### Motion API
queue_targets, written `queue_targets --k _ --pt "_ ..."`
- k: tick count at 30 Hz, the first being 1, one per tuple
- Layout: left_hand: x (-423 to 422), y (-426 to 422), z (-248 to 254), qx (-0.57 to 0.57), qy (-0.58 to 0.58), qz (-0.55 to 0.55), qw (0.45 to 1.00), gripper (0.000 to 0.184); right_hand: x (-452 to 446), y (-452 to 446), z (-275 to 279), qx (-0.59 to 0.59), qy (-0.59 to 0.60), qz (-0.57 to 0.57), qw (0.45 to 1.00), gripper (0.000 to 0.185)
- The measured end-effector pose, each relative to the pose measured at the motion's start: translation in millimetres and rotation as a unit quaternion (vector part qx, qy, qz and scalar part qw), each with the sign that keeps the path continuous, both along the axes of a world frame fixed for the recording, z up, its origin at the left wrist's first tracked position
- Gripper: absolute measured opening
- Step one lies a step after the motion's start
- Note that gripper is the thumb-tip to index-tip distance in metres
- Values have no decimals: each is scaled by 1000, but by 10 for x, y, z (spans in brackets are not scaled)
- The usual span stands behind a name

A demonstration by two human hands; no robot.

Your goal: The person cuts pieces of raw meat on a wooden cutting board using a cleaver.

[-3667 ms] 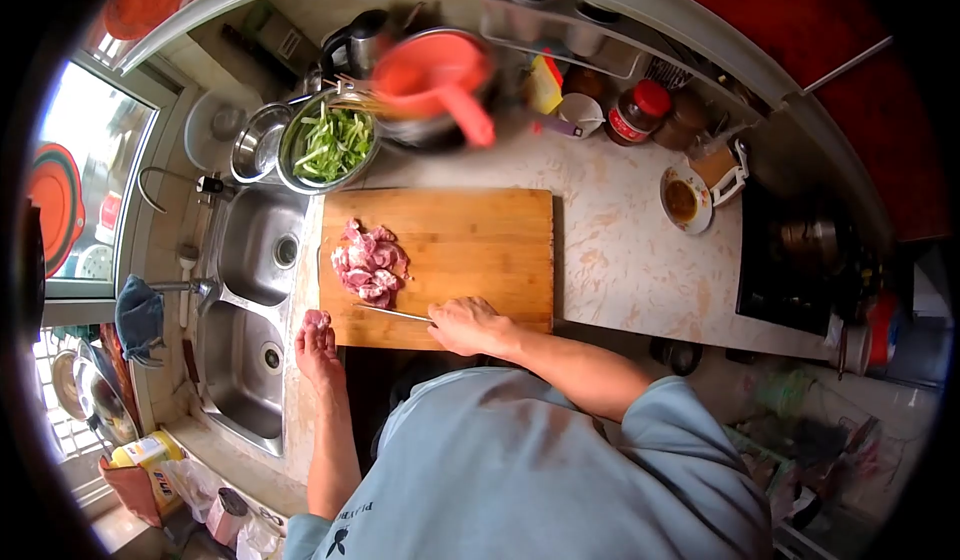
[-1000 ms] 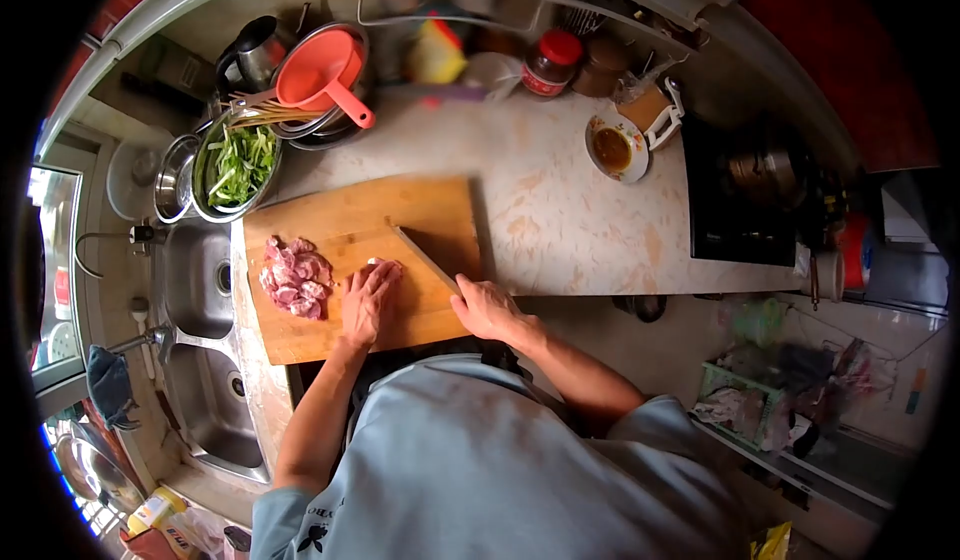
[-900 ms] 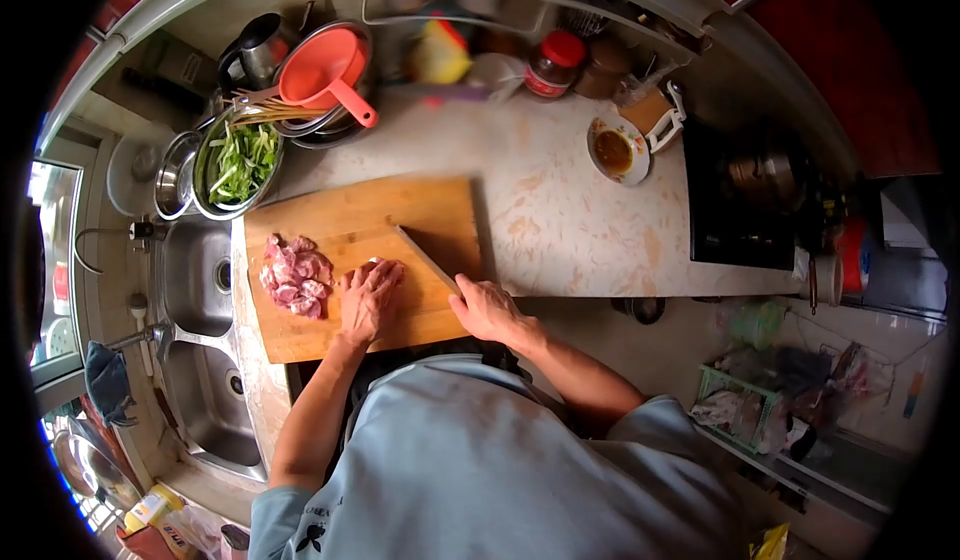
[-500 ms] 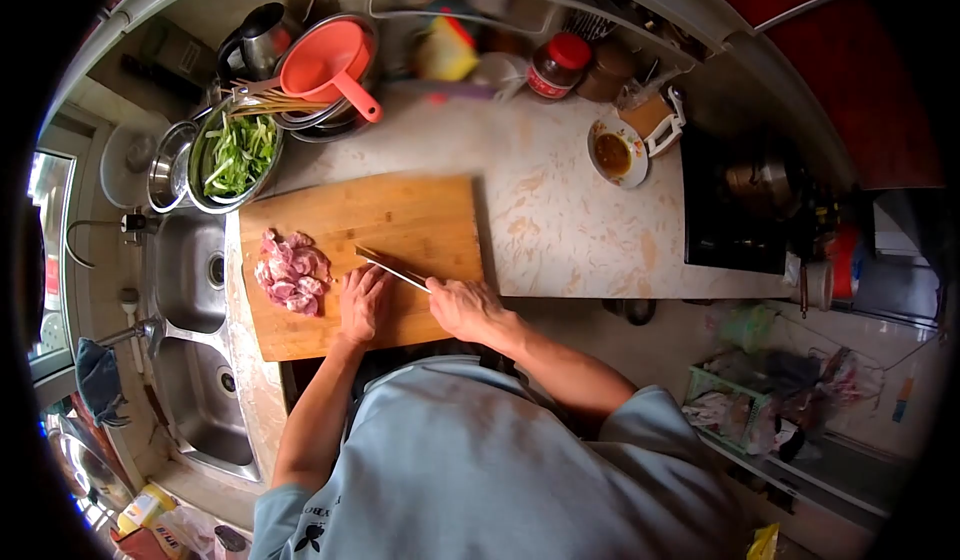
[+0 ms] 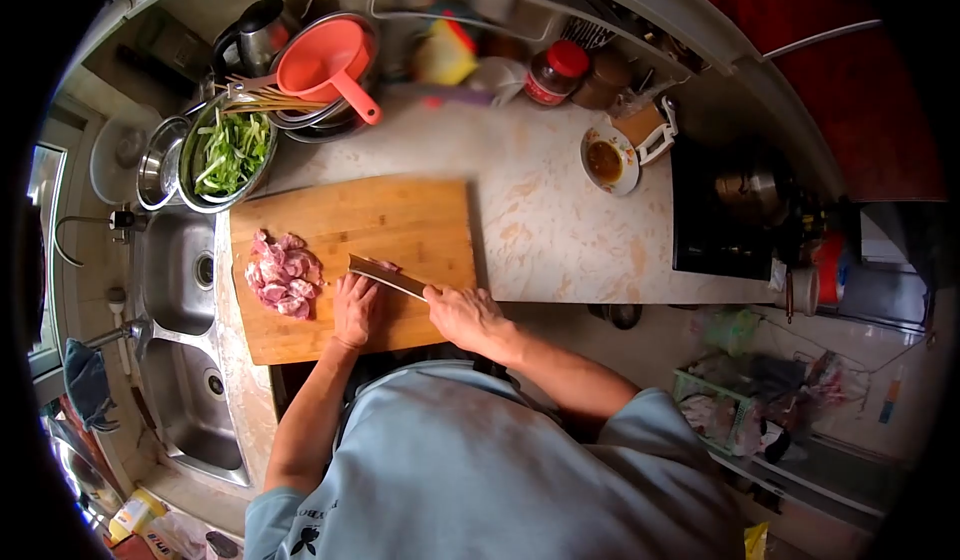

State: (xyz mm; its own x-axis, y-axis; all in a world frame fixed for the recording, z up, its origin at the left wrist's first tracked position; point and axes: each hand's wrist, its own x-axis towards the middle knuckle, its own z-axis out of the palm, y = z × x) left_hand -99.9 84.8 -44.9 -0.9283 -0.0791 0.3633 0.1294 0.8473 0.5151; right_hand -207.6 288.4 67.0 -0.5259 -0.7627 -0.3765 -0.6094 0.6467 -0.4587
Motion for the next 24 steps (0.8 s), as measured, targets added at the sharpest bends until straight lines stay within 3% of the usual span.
queue_targets --k 2,5,7,11,15,19,20,22,24 --pt "24 -11 -62 -28 -41 -3 999 32 53 43 10 8 5 23 1000 17" --pt "36 -45 -105 -17 -9 -16 1000 31 52 69 -8 38 10 24 999 20" --pt "1 -26 -83 -13 -24 -16 1000 30 32 -60 -50 59 -49 7 997 19" --pt "-44 -3 26 -3 -39 -16 999 30 -17 -230 -277 16 -35 24 999 19" --pt "-62 24 82 49 12 4 999 33 -196 -188 -195 -41 -15 -59 997 17" --pt "-43 46 30 89 53 42 994 29 -98 -138 -103 -19 -9 -30 999 16" --pt "-35 41 10 90 54 43 994 29 -53 -163 -7 32 -30 -13 999 22" --pt "10 15 -44 11 19 49 999 28 40 -143 48 31 -29 21 999 21" --pt "28 -8 -78 16 5 47 999 26 89 -103 81 47 -26 22 998 18"
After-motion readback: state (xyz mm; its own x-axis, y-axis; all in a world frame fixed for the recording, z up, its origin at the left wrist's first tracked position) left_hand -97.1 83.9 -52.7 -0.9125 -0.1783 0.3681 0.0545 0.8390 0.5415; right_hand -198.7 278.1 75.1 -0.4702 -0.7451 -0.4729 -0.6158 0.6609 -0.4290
